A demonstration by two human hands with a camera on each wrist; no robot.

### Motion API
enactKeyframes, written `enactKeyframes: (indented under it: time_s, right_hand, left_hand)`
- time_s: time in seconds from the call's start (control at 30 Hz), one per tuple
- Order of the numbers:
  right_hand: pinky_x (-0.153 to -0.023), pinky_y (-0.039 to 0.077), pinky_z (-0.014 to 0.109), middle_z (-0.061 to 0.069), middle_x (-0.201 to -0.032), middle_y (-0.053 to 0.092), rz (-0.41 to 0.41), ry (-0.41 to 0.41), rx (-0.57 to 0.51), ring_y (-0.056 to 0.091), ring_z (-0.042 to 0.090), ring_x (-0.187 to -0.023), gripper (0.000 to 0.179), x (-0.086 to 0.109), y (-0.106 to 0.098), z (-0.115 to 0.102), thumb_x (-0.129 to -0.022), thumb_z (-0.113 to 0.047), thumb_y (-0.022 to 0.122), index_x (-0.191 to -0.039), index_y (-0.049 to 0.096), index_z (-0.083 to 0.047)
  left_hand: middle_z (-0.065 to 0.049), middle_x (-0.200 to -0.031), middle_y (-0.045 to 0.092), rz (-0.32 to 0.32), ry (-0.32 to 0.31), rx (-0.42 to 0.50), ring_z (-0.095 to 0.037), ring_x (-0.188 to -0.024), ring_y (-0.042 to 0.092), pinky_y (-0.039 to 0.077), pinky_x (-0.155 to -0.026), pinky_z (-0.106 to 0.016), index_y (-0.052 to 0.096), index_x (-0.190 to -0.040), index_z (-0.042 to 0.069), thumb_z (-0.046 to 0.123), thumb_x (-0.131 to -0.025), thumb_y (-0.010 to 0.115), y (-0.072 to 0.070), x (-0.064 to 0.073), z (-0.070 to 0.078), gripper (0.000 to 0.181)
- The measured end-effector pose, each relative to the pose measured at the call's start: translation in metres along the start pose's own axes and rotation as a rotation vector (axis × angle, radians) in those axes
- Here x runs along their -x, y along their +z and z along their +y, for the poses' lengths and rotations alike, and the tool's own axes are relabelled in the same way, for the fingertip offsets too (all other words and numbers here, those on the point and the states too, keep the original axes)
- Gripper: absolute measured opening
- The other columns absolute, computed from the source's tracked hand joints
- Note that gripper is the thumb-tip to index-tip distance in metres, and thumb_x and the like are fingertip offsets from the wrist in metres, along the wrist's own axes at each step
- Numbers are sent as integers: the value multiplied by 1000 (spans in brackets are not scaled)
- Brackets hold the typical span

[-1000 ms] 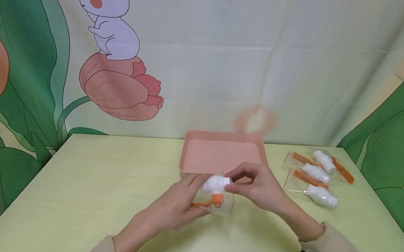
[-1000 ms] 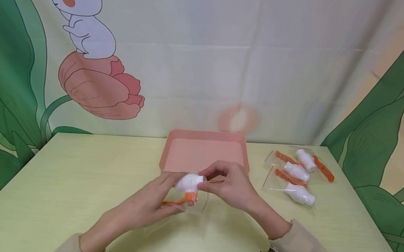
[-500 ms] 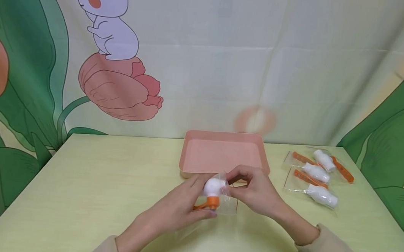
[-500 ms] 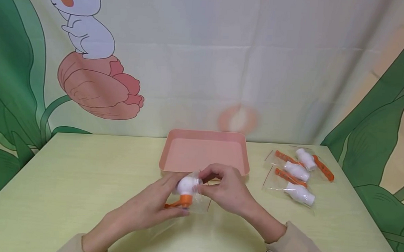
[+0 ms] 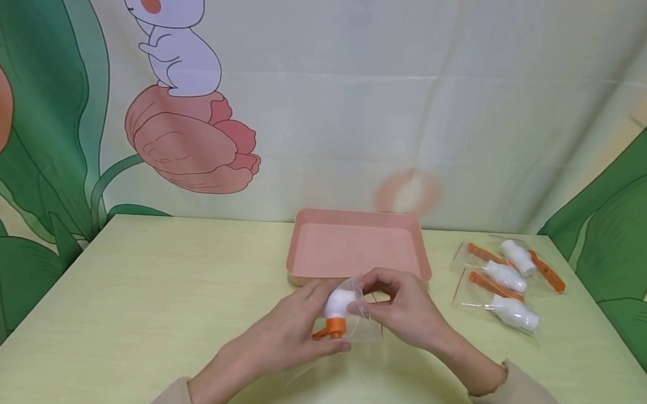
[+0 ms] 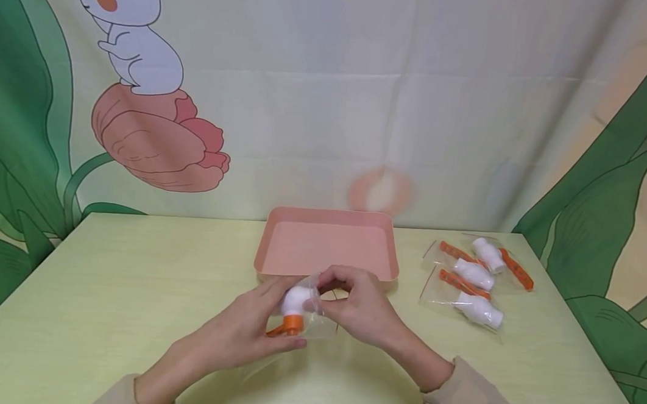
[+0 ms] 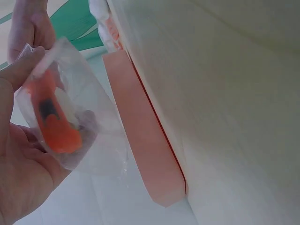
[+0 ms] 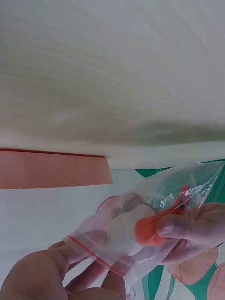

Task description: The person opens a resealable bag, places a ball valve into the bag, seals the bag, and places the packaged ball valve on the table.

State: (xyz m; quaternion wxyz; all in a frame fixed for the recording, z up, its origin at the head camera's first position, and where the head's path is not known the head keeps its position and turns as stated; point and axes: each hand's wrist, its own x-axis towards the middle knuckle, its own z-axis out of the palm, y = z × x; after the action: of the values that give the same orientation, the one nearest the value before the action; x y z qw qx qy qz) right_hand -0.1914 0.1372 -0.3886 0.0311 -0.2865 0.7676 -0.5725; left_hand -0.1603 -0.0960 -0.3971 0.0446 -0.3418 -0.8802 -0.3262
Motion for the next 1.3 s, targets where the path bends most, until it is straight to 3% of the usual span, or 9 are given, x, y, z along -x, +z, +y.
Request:
enactKeyframes:
  time_s: [0.13,0.33,0.6,0.83,1.07,1.3]
  right_hand:
    - [-75,57,27,7,-109,71,-39,-3,-18,69,24,-102,17,0,-1,2,-93,-7,77,-109,73,-6]
    - [-92,56,34,15,-120,66,-69,15,-123,63,27,-109,25,2,-1,1,-109,-12,52,-122,68,3]
    - [-87,58,37,15,-118,67,16,-13,-118,67,29,-110,25,1,9,-1,-94,-4,74,-118,67,1]
    - [-87,59,36,9,-103,72,118,-61,-61,70,25,-96,13,1,12,0,-94,-3,75,-107,73,-3]
    - [-82,60,36,10,-99,72,122,-76,-73,71,25,-91,7,-1,14,-4,-96,-3,71,-104,71,-2]
    - [-83,60,38,12,-102,72,95,-91,-100,71,25,-93,5,-3,13,-12,-99,1,66,-104,66,1]
  left_hand:
    - [3,-119,55,29,3,-19,-11,-98,56,52,-85,-28,41,-151,12,33,-86,86,1,-1,-1,81]
    - [-3,-121,59,41,-76,-37,-15,-97,60,54,-83,-29,48,-143,3,33,-86,85,1,0,-1,74]
    - [-5,-118,59,83,-70,-61,-15,-92,58,54,-80,-28,50,-140,-2,35,-86,85,4,0,-1,74]
    - [-6,-117,59,105,-60,-70,-15,-89,57,54,-77,-27,47,-143,-3,36,-85,86,7,-2,2,79]
    - [-7,-121,59,125,-54,-77,-14,-91,59,55,-81,-28,45,-146,-2,34,-87,84,9,-3,2,80]
    - [-15,-136,57,122,-50,-59,-22,-113,61,53,-98,-38,41,-149,-4,33,-89,83,10,-6,3,82]
